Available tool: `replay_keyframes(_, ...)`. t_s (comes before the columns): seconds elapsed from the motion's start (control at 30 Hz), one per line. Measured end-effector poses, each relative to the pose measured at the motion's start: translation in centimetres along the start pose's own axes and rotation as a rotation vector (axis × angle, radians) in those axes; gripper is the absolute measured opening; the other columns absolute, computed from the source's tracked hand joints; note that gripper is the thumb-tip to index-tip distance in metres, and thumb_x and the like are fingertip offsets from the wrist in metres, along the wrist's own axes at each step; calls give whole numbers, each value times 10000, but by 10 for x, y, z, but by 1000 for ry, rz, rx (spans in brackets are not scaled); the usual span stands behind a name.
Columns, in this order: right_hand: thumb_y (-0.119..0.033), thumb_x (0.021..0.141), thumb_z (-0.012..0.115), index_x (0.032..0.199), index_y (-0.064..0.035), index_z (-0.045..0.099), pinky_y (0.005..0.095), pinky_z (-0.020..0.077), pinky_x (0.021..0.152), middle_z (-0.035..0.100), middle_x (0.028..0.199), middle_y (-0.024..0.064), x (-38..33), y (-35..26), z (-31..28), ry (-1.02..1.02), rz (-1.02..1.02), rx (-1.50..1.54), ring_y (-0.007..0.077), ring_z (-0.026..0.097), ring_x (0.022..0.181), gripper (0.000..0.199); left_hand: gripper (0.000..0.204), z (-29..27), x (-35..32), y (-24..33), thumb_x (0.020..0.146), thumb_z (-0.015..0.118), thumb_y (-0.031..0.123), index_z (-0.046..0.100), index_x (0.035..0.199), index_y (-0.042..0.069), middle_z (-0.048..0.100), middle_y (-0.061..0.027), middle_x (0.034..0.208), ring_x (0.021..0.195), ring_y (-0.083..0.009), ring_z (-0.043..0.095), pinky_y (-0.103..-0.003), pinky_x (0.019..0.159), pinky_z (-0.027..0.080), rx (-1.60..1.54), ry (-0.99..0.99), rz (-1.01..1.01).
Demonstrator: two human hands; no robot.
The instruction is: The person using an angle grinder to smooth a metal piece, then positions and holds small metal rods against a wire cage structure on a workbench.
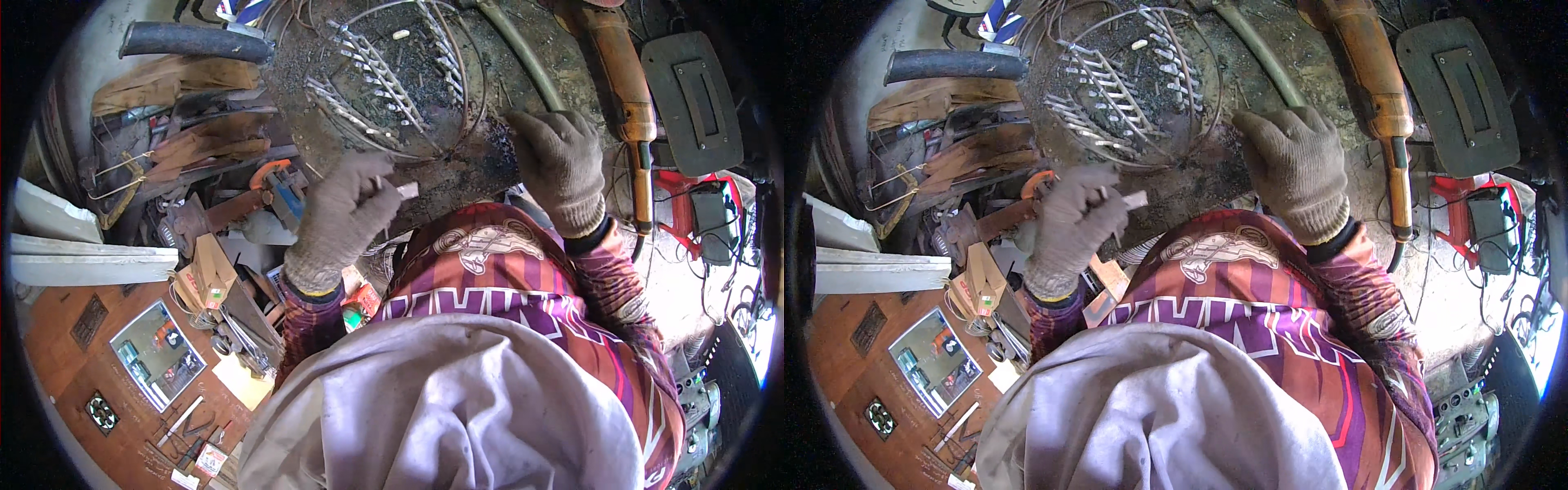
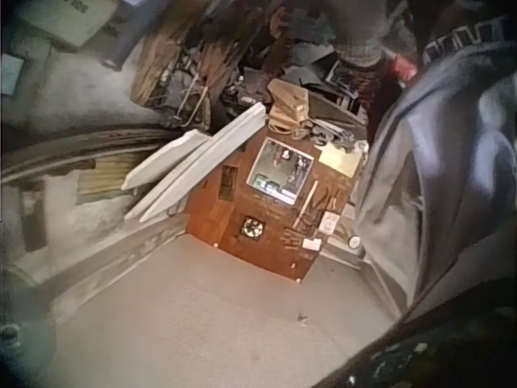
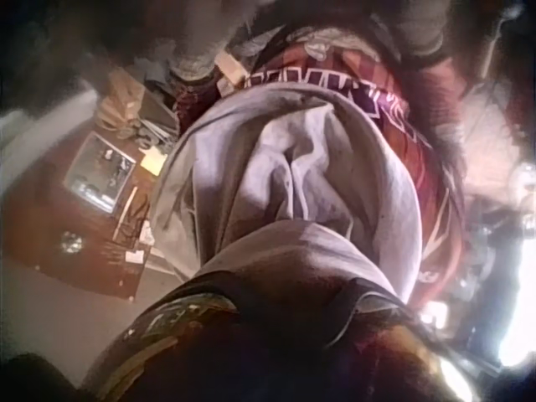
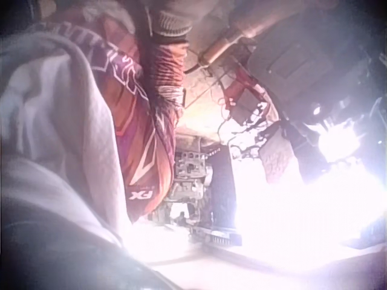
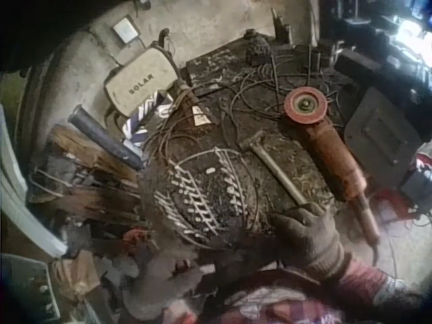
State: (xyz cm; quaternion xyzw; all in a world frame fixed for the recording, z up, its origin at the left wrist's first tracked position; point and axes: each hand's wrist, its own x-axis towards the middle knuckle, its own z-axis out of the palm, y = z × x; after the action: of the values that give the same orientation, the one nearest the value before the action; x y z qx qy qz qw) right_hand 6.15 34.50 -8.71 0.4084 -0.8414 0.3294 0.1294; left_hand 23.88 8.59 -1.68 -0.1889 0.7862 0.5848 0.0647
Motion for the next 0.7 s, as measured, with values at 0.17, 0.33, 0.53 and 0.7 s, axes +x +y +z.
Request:
replay_keyframes(0.17, -228, 847, 749, 1137, -217, 764, 454, 539, 823, 709, 957, 26, -5, 1, 12, -122, -30, -119, 281, 696, 961, 291, 334, 13, -2, -29, 978, 721, -3, 590, 1284, 24, 671, -64, 930, 798, -124, 665, -282, 707, 547, 196, 7, 77)
replay_keyframes(0.33, -257, 840, 776, 1112, -213, 776, 470, 533, 817, 706, 962, 30, -7, 1, 12, -168, -49, -111, 286, 691, 979, 276, 347, 27, -2, -42, 968, 779, 89, 605, 1259, 15, 686, -80, 989, 844, -142, 646, -308, 744, 557, 312, 87, 137)
replay_keyframes(0.53, -226, 882, 794, 1084, -149, 791, 469, 547, 823, 731, 985, 65, 17, -7, -5, -77, 33, 109, 329, 694, 903, 217, 426, 36, -9, -64, 923, 790, 135, 647, 1310, 26, 717, -196, 1076, 997, -343, 716, -443, 868, 568, 483, 248, 192)
replay_keyframes(0.7, -242, 951, 756, 1144, -82, 784, 419, 570, 862, 766, 1031, 174, 105, 9, 2, 3, 163, 270, 348, 736, 959, 253, 373, 45, -11, -64, 942, 744, 137, 685, 1288, 9, 727, -243, 1188, 1091, -405, 719, -495, 932, 581, 548, 364, 275)
